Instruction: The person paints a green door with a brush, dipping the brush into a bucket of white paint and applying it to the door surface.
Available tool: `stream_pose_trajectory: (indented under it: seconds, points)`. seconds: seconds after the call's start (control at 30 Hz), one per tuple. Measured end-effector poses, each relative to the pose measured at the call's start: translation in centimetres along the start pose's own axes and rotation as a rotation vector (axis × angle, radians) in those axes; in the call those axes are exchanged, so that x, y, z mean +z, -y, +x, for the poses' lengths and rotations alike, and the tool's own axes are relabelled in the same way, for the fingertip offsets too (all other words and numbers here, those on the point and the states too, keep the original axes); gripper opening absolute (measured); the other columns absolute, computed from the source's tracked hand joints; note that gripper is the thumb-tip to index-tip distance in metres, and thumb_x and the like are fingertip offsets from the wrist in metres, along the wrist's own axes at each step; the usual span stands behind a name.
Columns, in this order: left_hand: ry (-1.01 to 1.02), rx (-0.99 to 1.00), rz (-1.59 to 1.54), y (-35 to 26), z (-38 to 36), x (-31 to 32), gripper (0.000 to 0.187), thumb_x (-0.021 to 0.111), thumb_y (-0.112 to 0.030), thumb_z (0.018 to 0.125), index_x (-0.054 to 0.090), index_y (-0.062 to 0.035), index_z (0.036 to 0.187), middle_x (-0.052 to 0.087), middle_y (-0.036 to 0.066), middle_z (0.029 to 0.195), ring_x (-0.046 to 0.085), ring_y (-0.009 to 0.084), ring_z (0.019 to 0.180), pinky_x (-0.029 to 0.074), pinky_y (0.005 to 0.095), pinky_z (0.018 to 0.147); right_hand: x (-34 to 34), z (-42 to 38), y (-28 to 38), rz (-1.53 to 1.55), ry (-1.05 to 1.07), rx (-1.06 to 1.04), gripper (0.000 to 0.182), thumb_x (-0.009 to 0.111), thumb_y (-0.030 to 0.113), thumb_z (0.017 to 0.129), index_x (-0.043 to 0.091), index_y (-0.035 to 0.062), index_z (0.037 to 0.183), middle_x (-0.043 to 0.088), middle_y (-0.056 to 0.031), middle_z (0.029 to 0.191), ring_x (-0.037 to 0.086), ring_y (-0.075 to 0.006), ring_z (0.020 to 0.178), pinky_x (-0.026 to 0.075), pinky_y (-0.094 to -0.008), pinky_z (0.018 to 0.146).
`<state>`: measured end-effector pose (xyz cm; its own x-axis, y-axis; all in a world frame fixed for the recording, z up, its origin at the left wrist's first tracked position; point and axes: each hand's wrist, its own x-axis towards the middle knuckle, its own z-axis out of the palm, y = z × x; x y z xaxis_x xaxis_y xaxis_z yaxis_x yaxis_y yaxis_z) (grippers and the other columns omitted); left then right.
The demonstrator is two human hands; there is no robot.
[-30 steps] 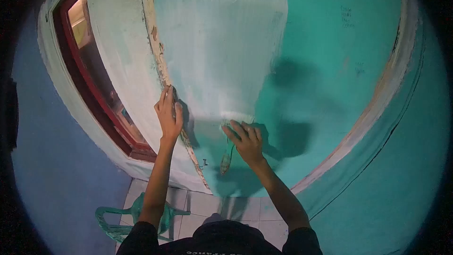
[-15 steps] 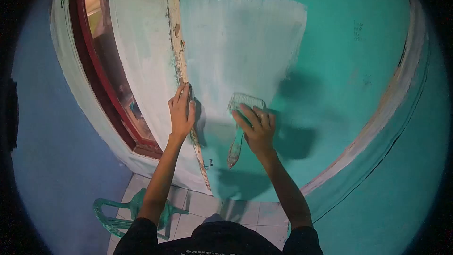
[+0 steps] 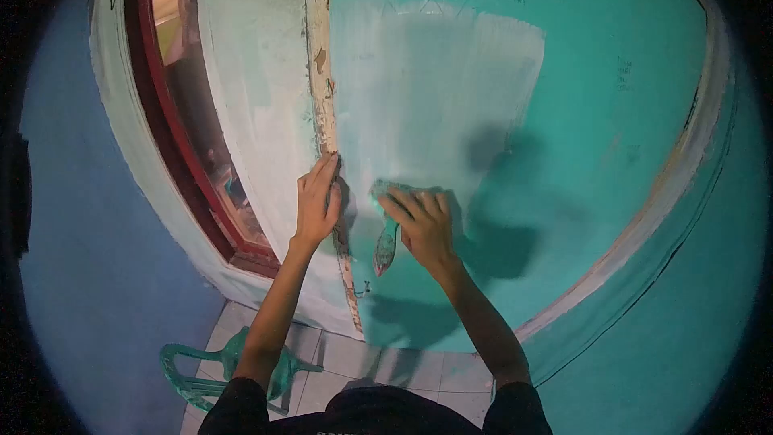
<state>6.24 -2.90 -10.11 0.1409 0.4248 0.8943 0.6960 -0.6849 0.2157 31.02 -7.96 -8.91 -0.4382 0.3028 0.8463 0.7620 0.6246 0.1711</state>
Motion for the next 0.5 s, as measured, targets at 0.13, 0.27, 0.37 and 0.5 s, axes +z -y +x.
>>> stream_pose_trajectory:
  seconds: [0.13, 0.27, 0.37, 0.5]
  points:
    - [-0.006, 0.028, -0.062, 0.8, -0.4, 0.0, 0.055, 0.052, -0.004, 0.093, 0.049, 0.0009, 0.148, 0.053, 0.022, 0.148, 0.048, 0.0331, 0.140, 0.034, 0.0435, 0.109, 0.8, 1.4, -0.2, -0.192, -0.227, -0.003, 0.050, 0.069, 0.004, 0.079, 0.073, 0.0282, 0.122, 0.066, 0.0063, 0.132, 0.059, -0.0227, 0.105, 0.043, -0.0391, 0.084]
    - [-0.014, 0.036, -0.119, 1.5, -0.7, 0.0, 0.057, 0.052, -0.003, 0.092, 0.048, 0.0020, 0.148, 0.050, 0.023, 0.151, 0.043, 0.0356, 0.145, 0.032, 0.0456, 0.114, 6.3, -7.9, 1.5, -0.243, -0.054, 0.029, 0.063, 0.071, 0.002, 0.073, 0.071, 0.0310, 0.129, 0.066, 0.0066, 0.131, 0.059, -0.0205, 0.099, 0.047, -0.0343, 0.079]
    - [0.009, 0.061, -0.170, 2.0, -1.0, -0.2, 0.057, 0.053, -0.002, 0.092, 0.048, 0.0021, 0.148, 0.048, 0.023, 0.154, 0.041, 0.0369, 0.148, 0.031, 0.0471, 0.116, 6.6, -12.5, 3.9, -0.122, 0.214, 0.069, 0.084, 0.077, 0.003, 0.065, 0.060, 0.0266, 0.143, 0.063, 0.0046, 0.133, 0.057, -0.0205, 0.099, 0.046, -0.0377, 0.089]
    - [0.038, 0.064, -0.195, 2.1, -0.7, -0.6, 0.057, 0.053, -0.001, 0.092, 0.047, 0.0014, 0.149, 0.046, 0.023, 0.156, 0.040, 0.0375, 0.148, 0.029, 0.0475, 0.119, 4.5, -7.4, 2.5, 0.026, 0.234, 0.073, 0.073, 0.073, 0.003, 0.070, 0.062, 0.0240, 0.139, 0.065, 0.0041, 0.127, 0.054, -0.0257, 0.101, 0.044, -0.0426, 0.093]
